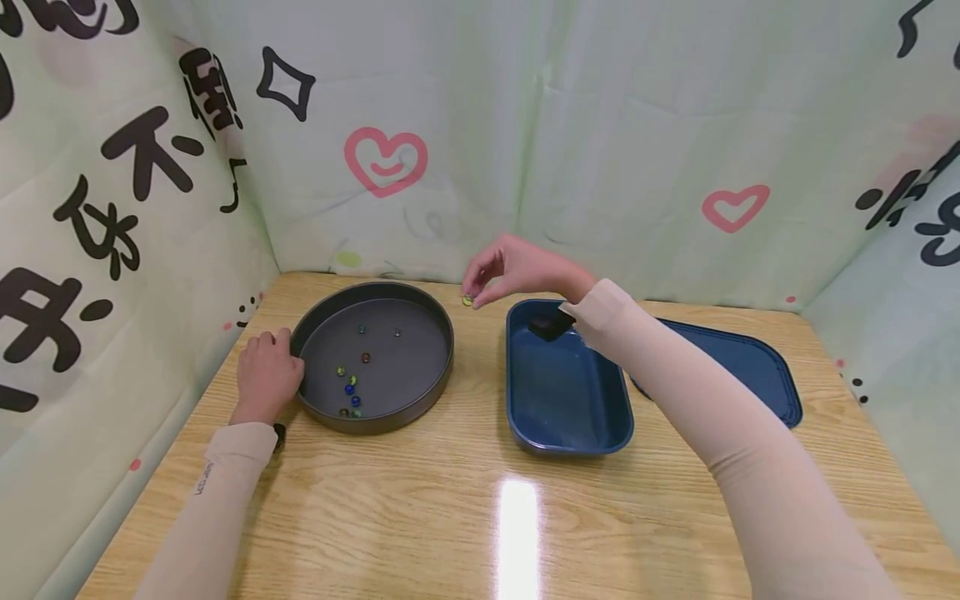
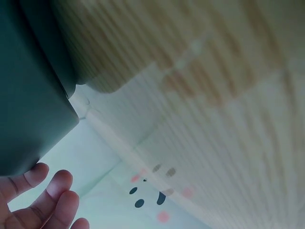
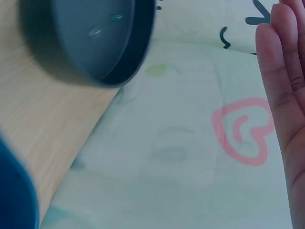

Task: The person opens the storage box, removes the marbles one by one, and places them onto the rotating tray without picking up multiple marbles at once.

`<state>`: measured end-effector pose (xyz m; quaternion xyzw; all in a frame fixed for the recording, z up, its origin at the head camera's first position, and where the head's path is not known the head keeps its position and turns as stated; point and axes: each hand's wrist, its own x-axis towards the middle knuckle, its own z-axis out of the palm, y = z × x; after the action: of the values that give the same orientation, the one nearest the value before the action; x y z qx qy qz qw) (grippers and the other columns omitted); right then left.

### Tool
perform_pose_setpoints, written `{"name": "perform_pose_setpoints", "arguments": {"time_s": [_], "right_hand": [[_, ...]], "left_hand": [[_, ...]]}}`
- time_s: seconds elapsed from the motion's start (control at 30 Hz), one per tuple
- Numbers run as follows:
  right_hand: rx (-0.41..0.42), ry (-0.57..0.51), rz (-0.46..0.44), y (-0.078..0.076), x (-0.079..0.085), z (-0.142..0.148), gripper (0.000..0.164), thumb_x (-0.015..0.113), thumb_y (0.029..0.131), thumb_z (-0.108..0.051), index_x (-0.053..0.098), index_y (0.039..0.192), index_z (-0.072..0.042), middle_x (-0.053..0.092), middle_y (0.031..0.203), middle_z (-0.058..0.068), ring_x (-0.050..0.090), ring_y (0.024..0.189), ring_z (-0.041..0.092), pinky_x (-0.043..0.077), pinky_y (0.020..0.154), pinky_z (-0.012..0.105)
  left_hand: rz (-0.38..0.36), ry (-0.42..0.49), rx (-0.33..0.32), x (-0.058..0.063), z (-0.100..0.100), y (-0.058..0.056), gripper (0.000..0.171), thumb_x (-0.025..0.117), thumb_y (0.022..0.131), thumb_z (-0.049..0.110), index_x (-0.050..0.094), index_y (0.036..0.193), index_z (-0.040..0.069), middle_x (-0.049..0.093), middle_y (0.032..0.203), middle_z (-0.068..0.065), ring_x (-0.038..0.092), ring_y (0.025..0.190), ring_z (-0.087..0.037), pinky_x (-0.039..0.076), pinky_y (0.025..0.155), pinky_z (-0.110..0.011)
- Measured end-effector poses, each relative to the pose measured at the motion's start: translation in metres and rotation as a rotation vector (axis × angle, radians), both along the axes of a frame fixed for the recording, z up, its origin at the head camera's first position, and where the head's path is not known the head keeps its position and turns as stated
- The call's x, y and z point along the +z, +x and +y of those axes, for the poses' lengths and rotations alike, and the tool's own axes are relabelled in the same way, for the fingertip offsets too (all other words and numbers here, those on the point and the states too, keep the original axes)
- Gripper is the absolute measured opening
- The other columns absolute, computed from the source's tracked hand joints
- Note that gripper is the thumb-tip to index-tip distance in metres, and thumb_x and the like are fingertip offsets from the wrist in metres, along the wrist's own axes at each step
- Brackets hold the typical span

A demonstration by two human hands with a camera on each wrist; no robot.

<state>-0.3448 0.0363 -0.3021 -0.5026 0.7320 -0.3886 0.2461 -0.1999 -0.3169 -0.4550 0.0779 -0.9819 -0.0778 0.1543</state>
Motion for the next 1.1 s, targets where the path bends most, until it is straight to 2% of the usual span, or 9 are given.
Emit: {"name": "perform_pose_setpoints", "arguments": {"time_s": [0.33,0.47,0.63,0.8,0.97,1.1], "right_hand": [[-0.134,-0.051,-0.039,-0.012,-0.014,-0.063,0.019,0.074,0.079,-0.008,0.072,0.097,-0.001,0.071,0.091,0.008,0.066,0.084,0.018,0.054,0.081,0.030],[-0.176,-0.076,-0.041,-0.015,-0.029,-0.084,0.019,0.074,0.080,-0.010,0.071,0.097,-0.001,0.071,0.092,0.008,0.065,0.084,0.017,0.053,0.081,0.028],[-0.189,-0.076,-0.065,-0.016,-0.051,-0.107,0.019,0.073,0.080,-0.010,0.071,0.097,-0.001,0.072,0.093,0.010,0.065,0.084,0.015,0.053,0.080,0.027],[-0.185,-0.053,-0.053,-0.013,-0.072,-0.128,0.019,0.073,0.080,-0.008,0.072,0.096,0.000,0.072,0.092,0.012,0.066,0.080,0.012,0.053,0.078,0.024],[-0.185,-0.052,-0.083,-0.008,-0.090,-0.143,0.019,0.073,0.079,-0.004,0.071,0.096,0.004,0.072,0.093,0.017,0.064,0.076,0.009,0.053,0.077,0.022],[-0.221,-0.051,-0.105,-0.005,-0.101,-0.152,0.017,0.072,0.079,-0.002,0.070,0.095,0.005,0.071,0.093,0.018,0.064,0.075,0.009,0.053,0.076,0.022]], "left_hand": [[-0.007,0.020,-0.003,0.000,0.001,0.001,0.030,0.045,0.084,0.007,0.048,0.108,-0.010,0.052,0.095,-0.033,0.048,0.086,-0.046,0.041,0.074,-0.055],[-0.006,0.018,-0.001,0.000,0.000,0.001,0.028,0.045,0.084,0.007,0.048,0.107,-0.010,0.052,0.094,-0.032,0.048,0.086,-0.046,0.041,0.073,-0.055],[-0.005,0.021,0.002,0.000,-0.001,0.000,0.027,0.045,0.084,0.007,0.047,0.105,-0.009,0.051,0.094,-0.031,0.047,0.086,-0.045,0.041,0.073,-0.054],[-0.006,0.028,0.007,0.001,-0.002,-0.001,0.026,0.045,0.085,0.007,0.047,0.105,-0.008,0.051,0.094,-0.030,0.047,0.086,-0.045,0.040,0.073,-0.054],[0.016,0.025,-0.002,-0.002,-0.003,-0.002,0.025,0.045,0.084,0.007,0.048,0.103,-0.008,0.052,0.091,-0.030,0.047,0.082,-0.044,0.041,0.070,-0.053],[0.031,0.025,-0.008,-0.004,-0.003,-0.002,0.023,0.046,0.083,0.006,0.049,0.100,-0.008,0.051,0.088,-0.029,0.047,0.079,-0.043,0.041,0.068,-0.052]]}}
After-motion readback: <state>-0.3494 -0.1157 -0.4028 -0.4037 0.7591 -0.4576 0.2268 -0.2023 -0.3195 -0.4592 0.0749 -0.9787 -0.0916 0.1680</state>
